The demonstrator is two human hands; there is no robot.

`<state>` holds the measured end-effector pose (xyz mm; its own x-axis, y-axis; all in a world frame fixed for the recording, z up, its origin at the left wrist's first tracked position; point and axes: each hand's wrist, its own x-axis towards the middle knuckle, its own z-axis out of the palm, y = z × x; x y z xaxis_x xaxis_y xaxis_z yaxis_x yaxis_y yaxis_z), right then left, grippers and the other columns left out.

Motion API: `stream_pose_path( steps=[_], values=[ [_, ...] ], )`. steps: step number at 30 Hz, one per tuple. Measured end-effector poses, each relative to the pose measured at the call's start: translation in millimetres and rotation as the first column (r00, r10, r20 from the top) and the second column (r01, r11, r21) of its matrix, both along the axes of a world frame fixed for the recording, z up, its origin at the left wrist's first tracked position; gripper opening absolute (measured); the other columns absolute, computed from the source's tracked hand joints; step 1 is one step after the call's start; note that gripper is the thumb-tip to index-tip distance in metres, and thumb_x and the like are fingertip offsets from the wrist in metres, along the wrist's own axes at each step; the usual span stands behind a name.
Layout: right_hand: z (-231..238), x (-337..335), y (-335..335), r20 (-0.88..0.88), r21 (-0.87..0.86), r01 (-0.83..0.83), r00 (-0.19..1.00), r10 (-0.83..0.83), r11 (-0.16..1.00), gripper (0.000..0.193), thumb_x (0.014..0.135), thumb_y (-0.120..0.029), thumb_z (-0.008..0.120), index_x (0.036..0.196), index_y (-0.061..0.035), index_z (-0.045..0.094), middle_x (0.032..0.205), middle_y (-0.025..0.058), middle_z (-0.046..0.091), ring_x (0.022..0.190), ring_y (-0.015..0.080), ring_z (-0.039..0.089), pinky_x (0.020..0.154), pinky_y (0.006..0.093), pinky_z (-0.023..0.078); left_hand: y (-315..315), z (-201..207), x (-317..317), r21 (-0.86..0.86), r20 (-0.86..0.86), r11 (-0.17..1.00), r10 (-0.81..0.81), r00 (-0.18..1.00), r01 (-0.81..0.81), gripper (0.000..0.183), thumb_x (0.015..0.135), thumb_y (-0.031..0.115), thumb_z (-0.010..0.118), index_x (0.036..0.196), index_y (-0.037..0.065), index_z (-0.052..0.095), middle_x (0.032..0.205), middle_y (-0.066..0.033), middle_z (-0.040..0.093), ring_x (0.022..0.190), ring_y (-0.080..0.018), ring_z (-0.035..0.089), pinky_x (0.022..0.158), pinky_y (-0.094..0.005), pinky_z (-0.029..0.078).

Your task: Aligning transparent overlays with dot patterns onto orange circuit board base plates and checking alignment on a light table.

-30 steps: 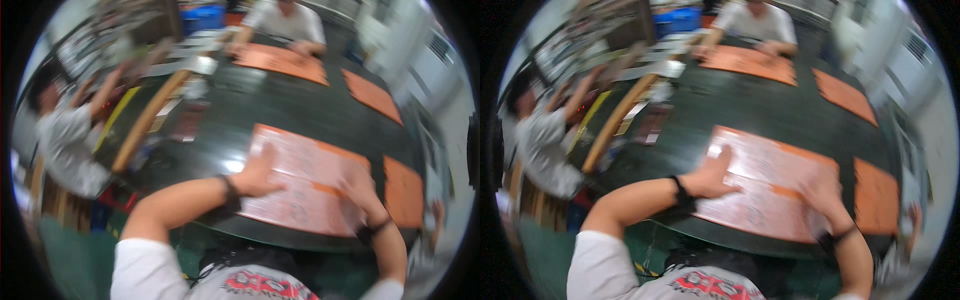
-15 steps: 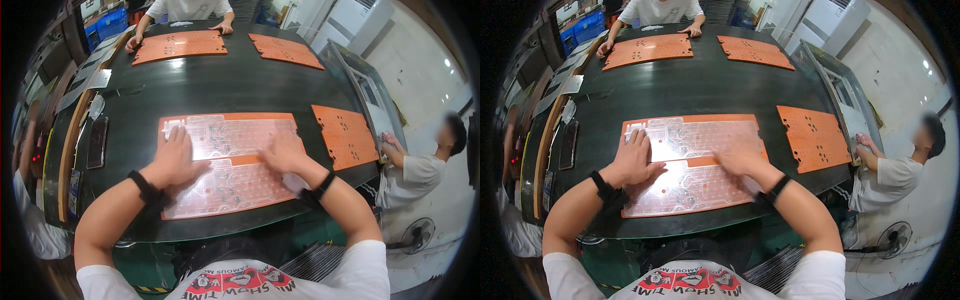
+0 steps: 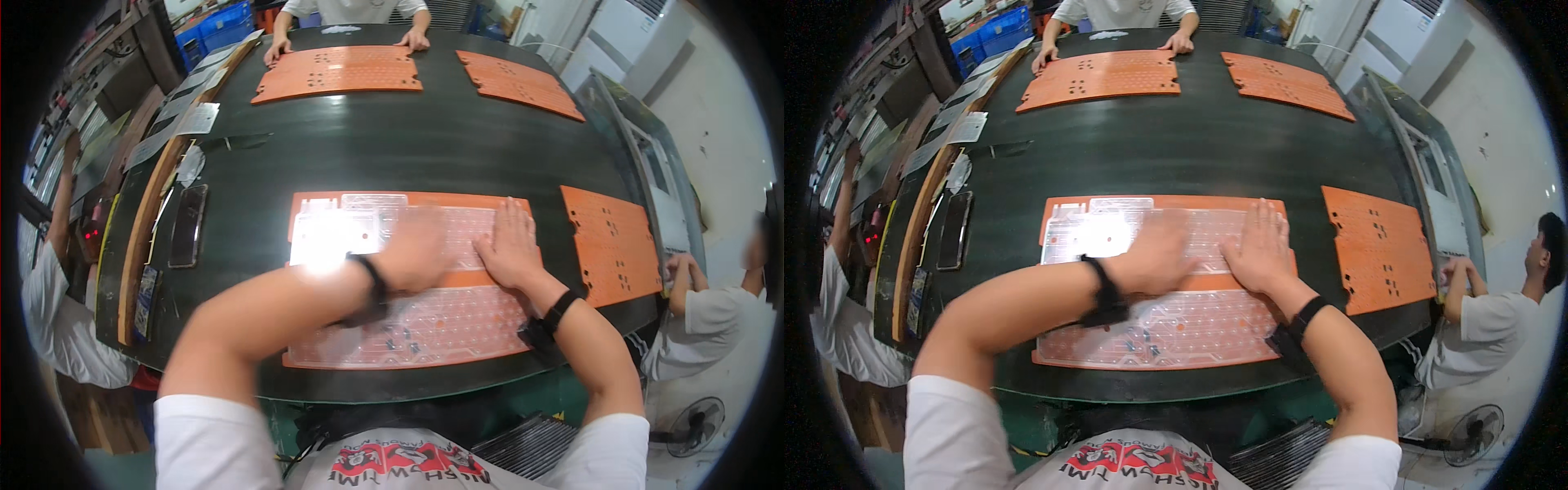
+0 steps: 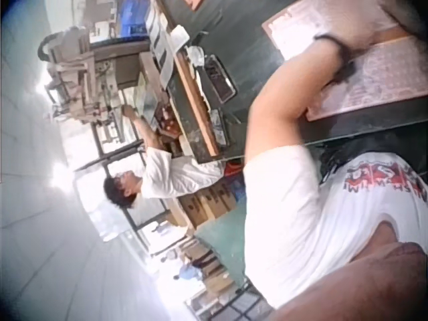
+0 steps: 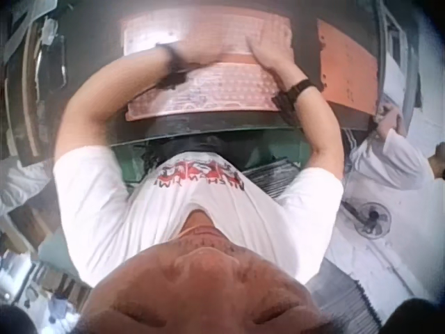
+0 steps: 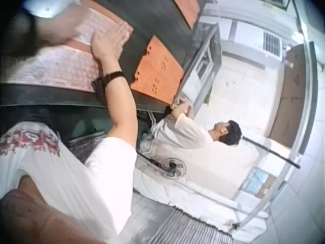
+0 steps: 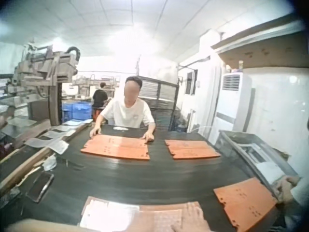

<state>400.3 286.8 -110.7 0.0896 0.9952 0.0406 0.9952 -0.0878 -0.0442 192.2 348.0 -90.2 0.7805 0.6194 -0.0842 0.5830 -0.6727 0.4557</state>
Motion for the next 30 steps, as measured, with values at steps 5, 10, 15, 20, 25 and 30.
stream_pose_path(
  steps=[5,10,15,20,25,30],
  values=[
    [7.1,7.9,-2.2,-0.09,-0.005,-0.052,0.995,0.051,0.999,0.081,0.089,-0.047,0.045,0.141,0.0112,0.022,0.149,0.0303,0.018,0.142,0.0381,0.012,0.113,0.0511,0.011,10.4,-20.9,22.0,0.333,0.037,0.94,-0.095,0.995,0.078,0.078,0.091,0.049,0.043,0.137,-0.012,0.029,0.146,-0.0299,0.026,0.138,-0.0408,0.022,0.111,-0.0505,0.019],
    [7.8,8.8,-6.0,-0.042,0.018,0.038,0.998,-0.037,0.999,0.082,0.089,-0.048,0.046,0.141,0.0113,0.022,0.149,0.0302,0.017,0.142,0.0382,0.01,0.113,0.0524,0.011,30.4,-14.6,-24.0,0.319,-0.017,0.942,-0.103,0.995,0.103,0.086,0.088,0.056,0.045,0.14,-0.01,0.026,0.148,-0.0279,0.024,0.139,-0.0388,0.021,0.112,-0.0505,0.017],
    [7.5,11.4,-5.4,-0.063,0.027,0.041,0.997,-0.04,0.999,0.085,0.088,-0.05,0.048,0.141,0.0108,0.022,0.149,0.0292,0.017,0.142,0.0392,0.01,0.113,0.0529,0.011,39.5,-7.8,-65.1,0.33,-0.082,0.942,-0.041,0.996,0.066,0.083,0.086,0.052,0.047,0.141,-0.007,0.027,0.148,-0.0259,0.026,0.14,-0.0365,0.022,0.112,-0.0516,0.017],
    [13.1,26.0,-13.1,-0.09,-0.018,0.117,0.989,-0.118,0.993,0.088,0.088,-0.055,0.047,0.143,0.0088,0.021,0.151,0.0266,0.016,0.142,0.0406,0.009,0.113,0.0537,0.011,42.0,2.7,-113.1,0.37,-0.201,0.921,0.208,0.957,-0.123,0.081,0.087,0.052,0.046,0.141,-0.006,0.029,0.148,-0.0234,0.027,0.14,-0.0352,0.02,0.111,-0.0524,0.016],
    [26.2,20.7,-33.5,0.099,0.016,0.3,0.949,-0.3,0.954,0.084,0.088,-0.05,0.05,0.143,0.0067,0.02,0.151,0.0258,0.017,0.141,0.0401,0.011,0.113,0.0531,0.012,11.7,10.2,-135.3,0.466,-0.312,0.865,0.359,0.879,-0.188,0.076,0.089,0.047,0.047,0.139,-0.006,0.029,0.148,-0.0264,0.025,0.14,-0.04,0.018,0.109,-0.0595,0.013],
    [30.4,-80.0,-74.3,-0.517,0.133,-0.416,0.745,0.421,0.9,0.066,0.087,-0.035,0.054,0.135,0.0074,0.037,0.143,0.0287,0.031,0.136,0.039,0.028,0.113,0.0459,0.02,-93.4,7.2,-84.4,0.169,-0.073,0.96,-0.212,0.974,0.222,0.072,0.085,0.046,0.055,0.139,0.003,0.032,0.146,-0.0291,0.026,0.138,-0.0435,0.021,0.108,-0.0625,0.015]
  ],
)
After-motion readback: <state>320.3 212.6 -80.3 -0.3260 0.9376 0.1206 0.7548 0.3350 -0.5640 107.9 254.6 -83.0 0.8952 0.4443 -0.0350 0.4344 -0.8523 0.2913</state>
